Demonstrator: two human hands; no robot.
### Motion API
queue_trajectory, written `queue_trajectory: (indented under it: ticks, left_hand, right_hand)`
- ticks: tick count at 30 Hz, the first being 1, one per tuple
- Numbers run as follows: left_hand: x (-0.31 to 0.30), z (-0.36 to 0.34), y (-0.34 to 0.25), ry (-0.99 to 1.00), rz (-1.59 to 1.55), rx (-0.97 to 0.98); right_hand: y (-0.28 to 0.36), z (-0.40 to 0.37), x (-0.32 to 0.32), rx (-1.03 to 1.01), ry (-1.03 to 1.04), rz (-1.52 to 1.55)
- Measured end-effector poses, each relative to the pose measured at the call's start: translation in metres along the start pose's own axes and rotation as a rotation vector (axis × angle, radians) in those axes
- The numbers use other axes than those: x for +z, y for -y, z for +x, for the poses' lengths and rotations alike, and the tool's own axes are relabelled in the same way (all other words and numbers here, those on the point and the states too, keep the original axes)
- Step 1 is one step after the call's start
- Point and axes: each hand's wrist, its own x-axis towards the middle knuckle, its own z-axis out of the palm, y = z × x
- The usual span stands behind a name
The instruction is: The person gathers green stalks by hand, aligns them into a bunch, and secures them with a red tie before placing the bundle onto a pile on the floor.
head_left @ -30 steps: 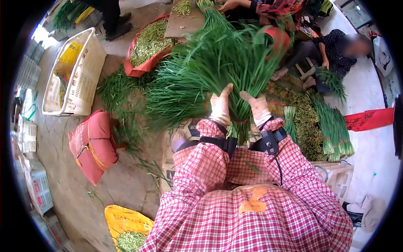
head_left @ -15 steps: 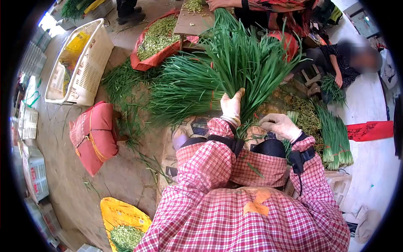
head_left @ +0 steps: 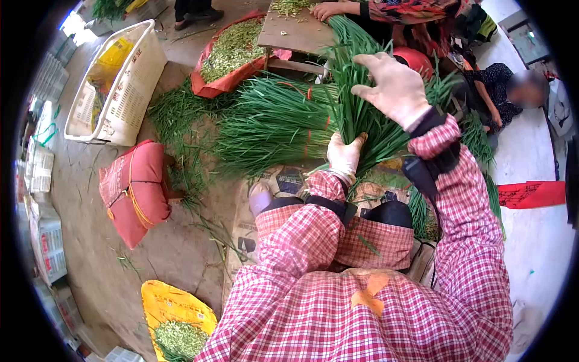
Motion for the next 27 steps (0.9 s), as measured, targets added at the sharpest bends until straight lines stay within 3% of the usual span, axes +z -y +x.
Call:
queue_trajectory:
  ticks: [1, 2, 4, 5, 6, 8, 10, 12, 13, 14, 16, 19, 20, 22, 24, 25, 26, 27]
  left_hand:
    - [0.000, 0.001, -0.001, -0.002, -0.011, -0.004]
    - [-0.001, 0.002, -0.001, -0.006, 0.038, 0.001]
    - [-0.002, 0.004, 0.000, -0.005, 0.128, 0.010]
    - [-0.001, -0.001, -0.018, 0.017, 0.062, -0.009]
    - [-0.001, 0.000, -0.015, 0.010, 0.054, -0.005]
    - [-0.005, 0.006, -0.009, 0.003, 0.049, 0.008]
    - [-0.007, 0.004, -0.014, 0.023, -0.007, -0.034]
    - [-0.004, 0.002, -0.012, 0.021, -0.045, -0.075]
    - [-0.006, 0.007, -0.002, 0.016, -0.053, -0.081]
    - [-0.005, 0.004, -0.005, 0.016, -0.126, -0.081]
    - [-0.007, 0.010, 0.009, 0.051, -0.183, -0.097]
    - [-0.007, 0.009, 0.010, 0.078, -0.232, -0.092]
    - [-0.006, 0.007, 0.007, 0.076, -0.227, -0.096]
    - [-0.007, 0.005, 0.006, 0.073, -0.208, -0.121]
    - [-0.007, 0.004, 0.002, 0.079, -0.200, -0.128]
    - [-0.006, 0.003, 0.000, 0.088, -0.201, -0.123]
    - [-0.006, 0.003, -0.001, 0.094, -0.202, -0.118]
    - [-0.005, 0.003, -0.001, 0.093, -0.175, -0.109]
  right_hand:
    - [0.000, -0.001, -0.002, 0.050, 0.037, 0.035]
    - [-0.001, 0.006, 0.010, 0.013, 0.279, -0.015]
    - [-0.004, -0.003, 0.017, 0.145, 0.290, 0.344]
    - [-0.005, -0.010, 0.005, 0.120, 0.323, 0.586]
    - [-0.003, -0.023, -0.007, 0.250, 0.358, 0.839]
    - [-0.005, -0.049, -0.033, 0.274, 0.574, 0.971]
    - [-0.014, -0.081, -0.044, 0.200, 0.725, 0.985]
    - [-0.025, -0.108, -0.061, 0.306, 0.884, 1.007]
    - [-0.033, -0.121, -0.063, 0.353, 0.901, 1.047]
    - [-0.041, -0.132, -0.066, 0.243, 0.862, 0.931]
    - [-0.053, -0.145, -0.076, 0.317, 0.941, 0.819]
    - [-0.062, -0.144, -0.093, 0.504, 0.700, 0.820]
    - [-0.064, -0.138, -0.097, 0.460, 0.471, 0.827]
    - [-0.076, -0.123, -0.099, 0.339, 0.211, 0.688]
    - [-0.061, -0.097, -0.116, 0.342, 0.219, 0.447]
    - [-0.062, -0.089, -0.116, 0.216, 0.232, 0.194]
    - [-0.072, -0.083, -0.098, -0.192, -0.012, 0.040]
    - [-0.066, -0.077, -0.096, -0.148, 0.181, -0.105]
